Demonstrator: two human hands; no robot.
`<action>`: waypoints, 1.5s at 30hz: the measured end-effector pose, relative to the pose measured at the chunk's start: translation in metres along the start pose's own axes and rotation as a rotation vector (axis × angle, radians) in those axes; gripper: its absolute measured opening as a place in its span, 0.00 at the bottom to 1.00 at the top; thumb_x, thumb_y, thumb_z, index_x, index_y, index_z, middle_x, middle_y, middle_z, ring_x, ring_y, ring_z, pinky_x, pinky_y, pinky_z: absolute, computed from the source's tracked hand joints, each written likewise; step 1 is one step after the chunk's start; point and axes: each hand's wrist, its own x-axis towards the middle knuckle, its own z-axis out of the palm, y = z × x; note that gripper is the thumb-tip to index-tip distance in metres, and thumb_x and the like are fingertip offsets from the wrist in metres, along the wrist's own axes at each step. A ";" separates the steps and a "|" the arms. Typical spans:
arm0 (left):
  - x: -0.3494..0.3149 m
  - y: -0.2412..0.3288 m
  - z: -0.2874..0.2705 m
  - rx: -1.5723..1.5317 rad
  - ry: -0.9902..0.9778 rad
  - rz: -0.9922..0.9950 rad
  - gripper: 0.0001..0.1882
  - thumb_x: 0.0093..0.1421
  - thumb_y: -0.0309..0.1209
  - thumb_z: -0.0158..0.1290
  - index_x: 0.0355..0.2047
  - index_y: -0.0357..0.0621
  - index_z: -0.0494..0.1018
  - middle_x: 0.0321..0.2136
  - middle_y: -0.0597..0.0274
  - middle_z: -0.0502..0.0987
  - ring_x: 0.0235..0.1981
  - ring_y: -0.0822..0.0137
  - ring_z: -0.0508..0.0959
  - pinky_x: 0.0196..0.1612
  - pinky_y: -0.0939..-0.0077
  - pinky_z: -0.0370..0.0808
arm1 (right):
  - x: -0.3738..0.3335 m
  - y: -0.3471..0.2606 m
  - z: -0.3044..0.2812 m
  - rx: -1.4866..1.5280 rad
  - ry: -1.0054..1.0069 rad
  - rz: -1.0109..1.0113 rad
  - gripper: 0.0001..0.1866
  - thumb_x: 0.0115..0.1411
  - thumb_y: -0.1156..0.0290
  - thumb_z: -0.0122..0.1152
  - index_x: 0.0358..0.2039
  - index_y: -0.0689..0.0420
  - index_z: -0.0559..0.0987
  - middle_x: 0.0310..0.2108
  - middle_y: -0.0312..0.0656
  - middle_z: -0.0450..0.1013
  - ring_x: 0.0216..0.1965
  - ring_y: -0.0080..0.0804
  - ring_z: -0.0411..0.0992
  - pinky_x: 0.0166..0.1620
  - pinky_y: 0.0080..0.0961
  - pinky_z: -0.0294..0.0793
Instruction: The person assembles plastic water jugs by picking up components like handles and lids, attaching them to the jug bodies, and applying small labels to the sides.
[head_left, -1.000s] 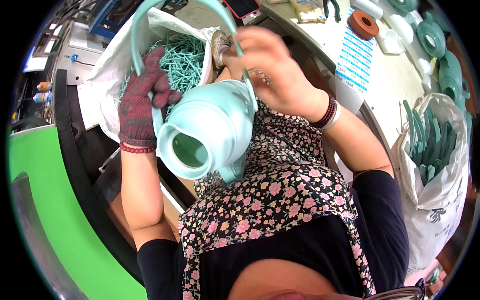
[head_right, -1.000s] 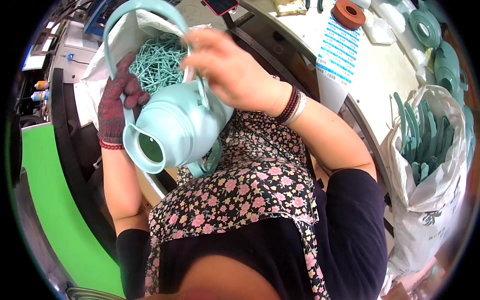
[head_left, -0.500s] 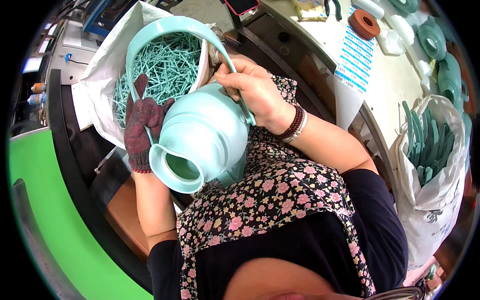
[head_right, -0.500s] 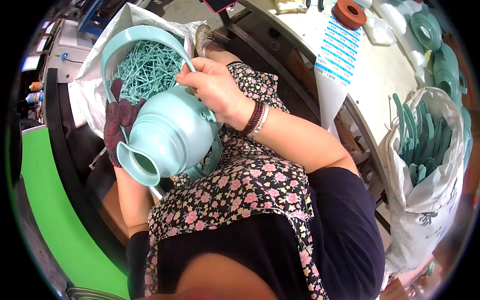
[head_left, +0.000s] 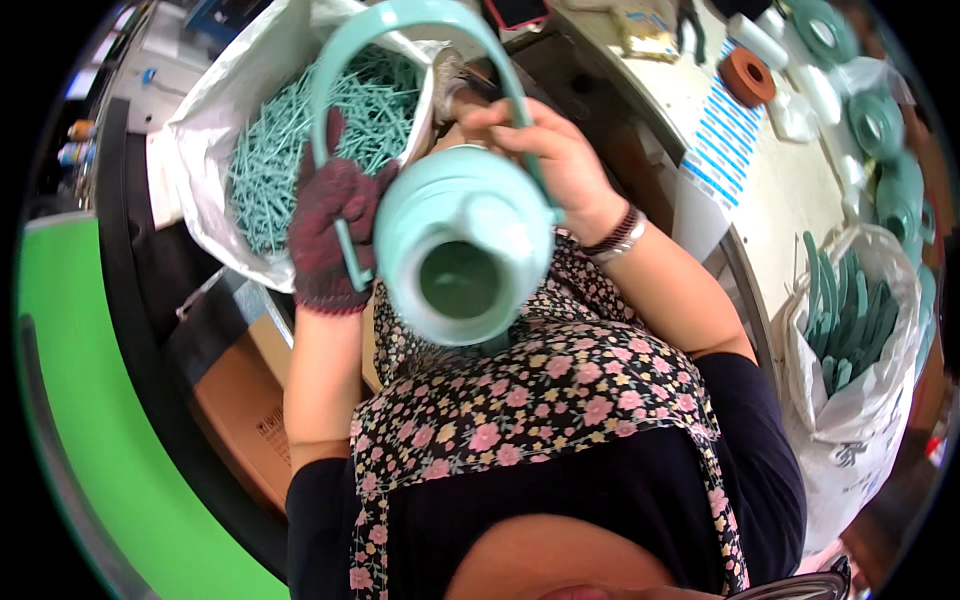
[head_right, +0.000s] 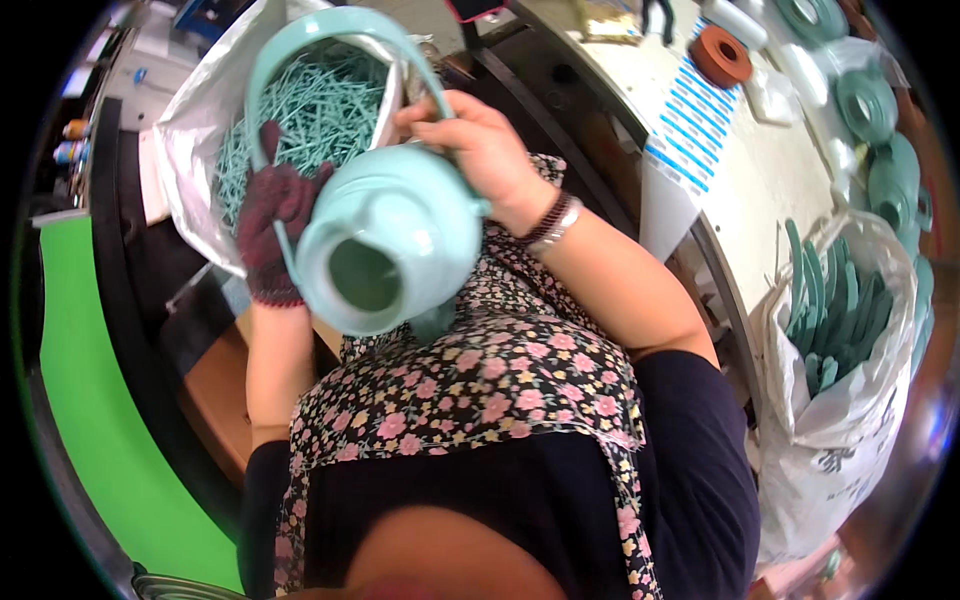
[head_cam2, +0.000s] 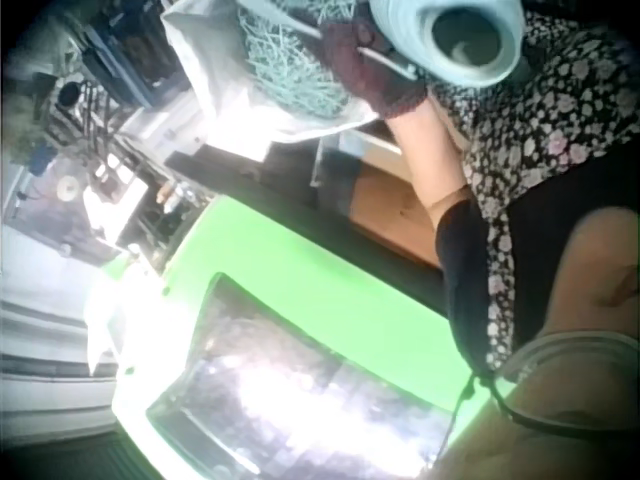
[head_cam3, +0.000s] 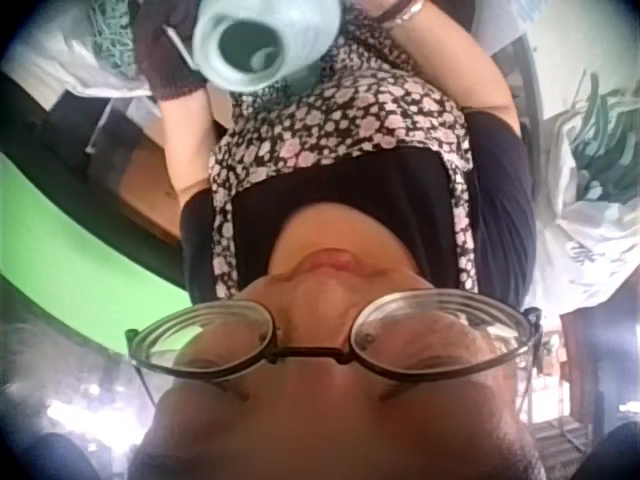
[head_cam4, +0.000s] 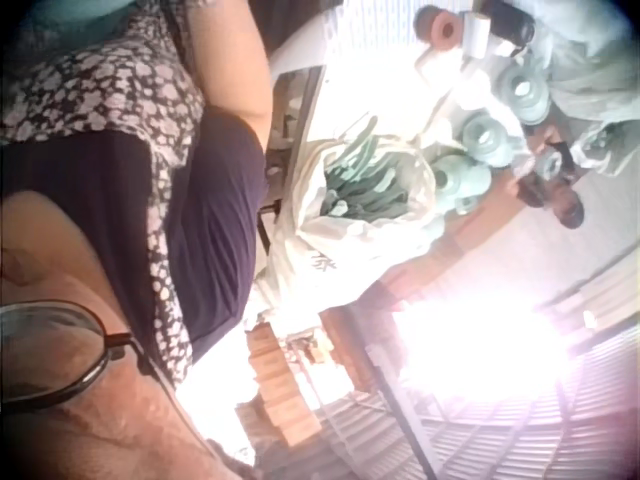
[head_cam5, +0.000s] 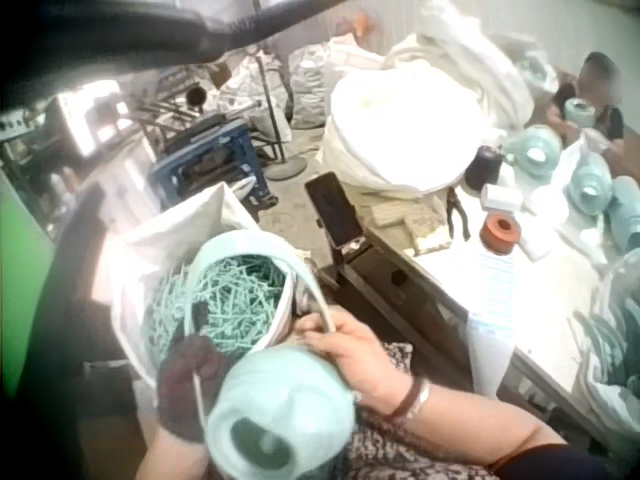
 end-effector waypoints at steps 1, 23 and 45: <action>0.005 -0.008 -0.010 -0.097 -0.176 -0.003 0.30 0.62 0.21 0.43 0.64 0.37 0.52 0.16 0.72 0.59 0.15 0.79 0.63 0.56 0.62 0.71 | -0.007 -0.005 0.000 0.119 0.012 0.034 0.08 0.61 0.77 0.51 0.40 0.61 0.73 0.37 0.44 0.77 0.38 0.29 0.75 0.45 0.26 0.76; 0.017 0.008 0.006 0.577 -0.171 0.323 0.14 0.61 0.29 0.52 0.47 0.38 0.71 0.39 0.58 0.72 0.42 0.66 0.75 0.45 0.72 0.73 | 0.001 -0.026 -0.008 -0.412 0.244 -0.702 0.27 0.66 0.48 0.42 0.51 0.59 0.69 0.54 0.45 0.65 0.59 0.37 0.59 0.62 0.41 0.54; -0.051 -0.027 -0.024 0.770 0.328 -0.178 0.23 0.61 0.33 0.52 0.54 0.36 0.66 0.40 0.60 0.72 0.42 0.68 0.71 0.48 0.74 0.69 | -0.118 -0.240 -0.209 0.216 0.635 -0.869 0.23 0.63 0.49 0.48 0.50 0.53 0.72 0.44 0.40 0.74 0.45 0.41 0.73 0.47 0.39 0.76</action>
